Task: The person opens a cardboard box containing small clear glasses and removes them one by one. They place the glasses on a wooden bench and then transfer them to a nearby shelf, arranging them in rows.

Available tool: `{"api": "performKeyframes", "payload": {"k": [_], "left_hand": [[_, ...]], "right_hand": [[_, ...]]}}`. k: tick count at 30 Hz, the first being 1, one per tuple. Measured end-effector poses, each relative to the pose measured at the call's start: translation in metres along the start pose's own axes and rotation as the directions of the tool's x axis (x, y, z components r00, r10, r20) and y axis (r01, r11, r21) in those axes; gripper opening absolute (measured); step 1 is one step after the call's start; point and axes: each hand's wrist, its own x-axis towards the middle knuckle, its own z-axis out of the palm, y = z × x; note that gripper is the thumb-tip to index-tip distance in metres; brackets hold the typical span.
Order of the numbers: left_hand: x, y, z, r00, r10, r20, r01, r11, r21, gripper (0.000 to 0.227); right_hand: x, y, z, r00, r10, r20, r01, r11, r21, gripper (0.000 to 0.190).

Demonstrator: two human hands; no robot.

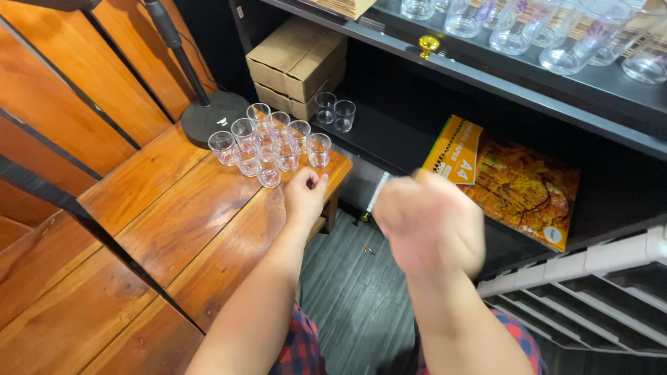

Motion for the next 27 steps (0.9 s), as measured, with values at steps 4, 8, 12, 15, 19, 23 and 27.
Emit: {"api": "performKeyframes", "payload": {"k": [4,8,12,15,19,23,27], "left_hand": [[0.012,0.006,-0.005,0.954,0.258,-0.151,-0.248,0.965,0.087,0.025],[0.022,0.003,-0.006,0.938,0.283,-0.200,-0.258,0.955,0.143,0.018],[0.023,0.004,0.002,0.903,0.352,-0.246,-0.322,0.934,0.154,0.015],[0.021,0.007,0.004,0.930,0.288,-0.229,-0.300,0.954,-0.017,0.038],[0.014,0.013,0.007,0.927,0.314,-0.207,-0.316,0.949,0.025,0.057],[0.022,0.014,0.008,0.896,0.384,-0.223,-0.351,0.920,0.174,0.072],[0.023,0.016,0.007,0.944,0.294,-0.148,-0.283,0.955,0.091,0.076]], "right_hand": [[0.046,0.063,-0.006,0.986,-0.162,0.029,0.163,0.932,-0.322,0.044],[0.058,0.126,-0.051,0.991,-0.100,-0.090,0.013,0.739,-0.673,0.035],[0.069,0.152,-0.077,0.984,-0.002,-0.180,-0.147,0.567,-0.810,0.020],[0.083,0.167,-0.090,0.957,0.092,-0.275,-0.290,0.375,-0.881,0.018],[0.100,0.183,-0.098,0.985,0.024,-0.169,-0.170,0.147,-0.974,0.035],[0.111,0.195,-0.100,0.991,0.042,-0.129,-0.133,0.096,-0.986,0.057],[0.112,0.203,-0.093,0.984,0.070,-0.162,-0.174,0.244,-0.954,0.060]]}}
